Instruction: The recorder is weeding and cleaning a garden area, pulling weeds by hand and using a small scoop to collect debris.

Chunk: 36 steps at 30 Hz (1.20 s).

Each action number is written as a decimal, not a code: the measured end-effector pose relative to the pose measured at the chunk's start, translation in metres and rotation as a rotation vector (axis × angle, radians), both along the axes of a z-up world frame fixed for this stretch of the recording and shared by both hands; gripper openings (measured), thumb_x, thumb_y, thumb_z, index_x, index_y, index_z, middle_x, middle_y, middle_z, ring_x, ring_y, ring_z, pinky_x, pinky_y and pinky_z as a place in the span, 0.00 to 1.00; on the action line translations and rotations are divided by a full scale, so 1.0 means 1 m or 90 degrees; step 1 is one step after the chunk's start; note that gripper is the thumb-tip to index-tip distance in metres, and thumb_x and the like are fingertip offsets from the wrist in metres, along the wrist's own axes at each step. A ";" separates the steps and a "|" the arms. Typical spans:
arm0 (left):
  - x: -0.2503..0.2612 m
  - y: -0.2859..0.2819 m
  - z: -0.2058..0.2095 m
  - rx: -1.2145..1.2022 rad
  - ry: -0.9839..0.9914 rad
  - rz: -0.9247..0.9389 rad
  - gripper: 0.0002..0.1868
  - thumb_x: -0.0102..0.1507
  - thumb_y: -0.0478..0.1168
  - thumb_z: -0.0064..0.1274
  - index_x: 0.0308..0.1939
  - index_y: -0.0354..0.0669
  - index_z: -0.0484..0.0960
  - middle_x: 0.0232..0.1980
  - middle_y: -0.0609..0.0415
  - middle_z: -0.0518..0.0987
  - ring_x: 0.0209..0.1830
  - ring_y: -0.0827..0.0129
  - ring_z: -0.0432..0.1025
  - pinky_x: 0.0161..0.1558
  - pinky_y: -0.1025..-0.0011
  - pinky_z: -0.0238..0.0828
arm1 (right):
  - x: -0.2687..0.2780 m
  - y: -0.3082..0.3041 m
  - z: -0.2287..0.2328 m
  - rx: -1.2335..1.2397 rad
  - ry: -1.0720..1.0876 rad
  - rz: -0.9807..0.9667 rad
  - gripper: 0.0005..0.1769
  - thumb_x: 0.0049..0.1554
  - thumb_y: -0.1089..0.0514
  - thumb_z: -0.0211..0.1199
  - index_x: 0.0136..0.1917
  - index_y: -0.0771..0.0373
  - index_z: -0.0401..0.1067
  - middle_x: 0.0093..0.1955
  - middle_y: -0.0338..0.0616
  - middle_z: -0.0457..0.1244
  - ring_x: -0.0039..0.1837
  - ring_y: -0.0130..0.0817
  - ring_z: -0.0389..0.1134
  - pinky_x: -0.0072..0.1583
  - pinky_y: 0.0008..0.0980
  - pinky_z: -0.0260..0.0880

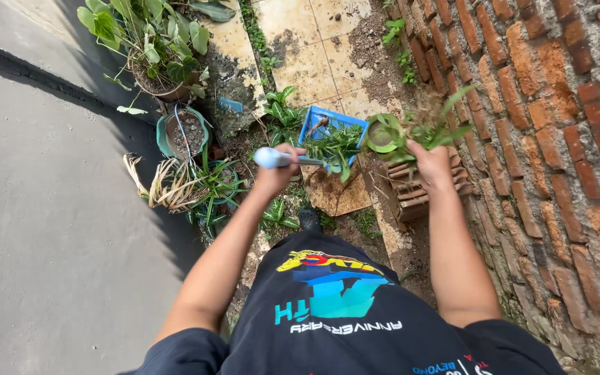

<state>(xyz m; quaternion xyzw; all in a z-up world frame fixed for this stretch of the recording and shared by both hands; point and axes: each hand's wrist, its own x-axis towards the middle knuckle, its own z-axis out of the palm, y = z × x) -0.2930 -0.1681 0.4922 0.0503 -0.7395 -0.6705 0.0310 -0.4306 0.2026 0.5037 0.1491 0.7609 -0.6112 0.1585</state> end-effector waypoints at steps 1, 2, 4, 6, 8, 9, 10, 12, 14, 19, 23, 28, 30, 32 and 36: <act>0.015 -0.016 0.026 0.000 0.000 0.001 0.14 0.60 0.21 0.52 0.33 0.46 0.72 0.51 0.51 0.83 0.61 0.63 0.77 0.53 0.68 0.78 | -0.002 -0.009 -0.006 0.000 0.000 0.001 0.09 0.61 0.58 0.68 0.48 0.68 0.75 0.47 0.46 0.70 0.48 0.33 0.71 0.51 0.36 0.70; 0.029 -0.033 0.053 0.022 -0.030 -0.033 0.13 0.60 0.21 0.51 0.32 0.45 0.72 0.53 0.50 0.83 0.57 0.65 0.76 0.49 0.69 0.76 | -0.005 -0.019 -0.013 0.020 0.010 0.048 0.10 0.59 0.57 0.70 0.47 0.67 0.76 0.45 0.44 0.70 0.45 0.32 0.70 0.49 0.35 0.69; 0.061 -0.066 0.106 0.042 -0.061 -0.065 0.13 0.60 0.21 0.50 0.30 0.45 0.72 0.55 0.50 0.83 0.53 0.66 0.76 0.45 0.70 0.74 | -0.005 -0.043 -0.029 0.038 0.019 0.098 0.11 0.57 0.55 0.71 0.46 0.66 0.78 0.42 0.42 0.70 0.41 0.30 0.68 0.46 0.33 0.68; 0.093 -0.091 0.160 0.122 -0.018 -0.083 0.12 0.59 0.23 0.53 0.32 0.44 0.73 0.53 0.50 0.82 0.53 0.67 0.74 0.46 0.70 0.72 | -0.004 -0.064 -0.050 0.047 0.018 0.169 0.13 0.54 0.53 0.72 0.44 0.66 0.77 0.39 0.39 0.70 0.39 0.29 0.68 0.44 0.32 0.68; 0.123 -0.110 0.187 0.116 0.054 -0.097 0.11 0.63 0.24 0.54 0.34 0.43 0.74 0.47 0.50 0.82 0.56 0.64 0.75 0.62 0.60 0.68 | -0.009 -0.077 -0.089 0.119 0.031 0.220 0.18 0.55 0.50 0.73 0.42 0.69 0.76 0.38 0.42 0.68 0.38 0.31 0.66 0.43 0.34 0.67; 0.139 -0.119 0.200 0.111 0.124 -0.115 0.10 0.67 0.25 0.54 0.35 0.43 0.75 0.41 0.51 0.81 0.58 0.61 0.77 0.78 0.50 0.64 | -0.012 -0.083 -0.108 0.194 0.045 0.265 0.24 0.56 0.47 0.75 0.40 0.72 0.74 0.36 0.44 0.67 0.37 0.32 0.65 0.42 0.36 0.66; 0.149 -0.120 0.219 0.110 0.124 -0.109 0.10 0.67 0.25 0.54 0.35 0.43 0.75 0.41 0.51 0.81 0.58 0.61 0.77 0.78 0.50 0.64 | -0.014 -0.090 -0.118 0.193 0.046 0.271 0.24 0.56 0.47 0.75 0.40 0.72 0.74 0.36 0.44 0.67 0.37 0.32 0.65 0.42 0.36 0.66; 0.170 -0.123 0.256 0.114 0.153 -0.150 0.10 0.62 0.26 0.56 0.32 0.43 0.74 0.47 0.49 0.81 0.62 0.58 0.75 0.78 0.42 0.56 | -0.017 -0.104 -0.137 0.335 0.064 0.337 0.32 0.57 0.42 0.76 0.44 0.77 0.73 0.39 0.54 0.66 0.38 0.41 0.66 0.44 0.44 0.67; 0.188 -0.126 0.279 0.108 0.157 -0.135 0.10 0.60 0.25 0.56 0.30 0.43 0.73 0.48 0.47 0.81 0.65 0.54 0.74 0.77 0.41 0.58 | -0.021 -0.111 -0.161 0.331 0.110 0.349 0.32 0.54 0.42 0.77 0.51 0.75 0.72 0.46 0.58 0.66 0.45 0.45 0.67 0.49 0.46 0.68; 0.227 -0.128 0.306 0.144 0.208 -0.086 0.12 0.61 0.24 0.55 0.29 0.43 0.71 0.42 0.47 0.79 0.56 0.54 0.77 0.77 0.35 0.57 | 0.003 -0.112 -0.138 0.313 0.271 0.261 0.49 0.47 0.45 0.76 0.74 0.63 0.60 0.70 0.61 0.58 0.69 0.52 0.61 0.68 0.47 0.63; 0.254 -0.126 0.321 0.192 0.237 -0.061 0.10 0.56 0.23 0.49 0.26 0.42 0.72 0.30 0.51 0.78 0.32 0.69 0.76 0.73 0.32 0.60 | 0.049 -0.112 -0.101 0.549 0.409 0.452 0.45 0.57 0.52 0.65 0.83 0.49 0.51 0.84 0.49 0.44 0.83 0.51 0.43 0.77 0.59 0.43; 0.273 -0.137 0.322 0.152 0.208 -0.043 0.10 0.51 0.24 0.51 0.23 0.43 0.70 0.31 0.51 0.76 0.33 0.65 0.75 0.70 0.31 0.61 | 0.046 -0.088 -0.154 0.734 0.422 0.669 0.39 0.57 0.55 0.62 0.79 0.42 0.54 0.87 0.40 0.38 0.85 0.48 0.35 0.77 0.68 0.29; 0.279 -0.143 0.301 0.197 0.214 -0.044 0.13 0.59 0.23 0.54 0.23 0.41 0.72 0.30 0.50 0.76 0.32 0.66 0.74 0.72 0.33 0.61 | 0.055 -0.097 -0.124 0.766 0.302 0.671 0.39 0.56 0.56 0.63 0.79 0.41 0.58 0.86 0.33 0.40 0.85 0.47 0.35 0.75 0.73 0.28; 0.267 -0.139 0.281 0.217 0.220 -0.036 0.11 0.59 0.25 0.55 0.24 0.40 0.73 0.32 0.50 0.75 0.33 0.66 0.74 0.73 0.34 0.62 | 0.062 -0.112 -0.094 0.713 0.252 0.655 0.37 0.55 0.55 0.65 0.77 0.41 0.61 0.85 0.31 0.43 0.85 0.48 0.37 0.75 0.75 0.28; 0.243 -0.130 0.239 0.262 0.200 -0.030 0.08 0.56 0.26 0.58 0.29 0.40 0.75 0.38 0.53 0.76 0.47 0.57 0.79 0.75 0.38 0.65 | 0.080 -0.123 -0.088 0.542 0.271 0.549 0.27 0.54 0.54 0.67 0.68 0.43 0.72 0.79 0.34 0.55 0.83 0.50 0.45 0.76 0.73 0.33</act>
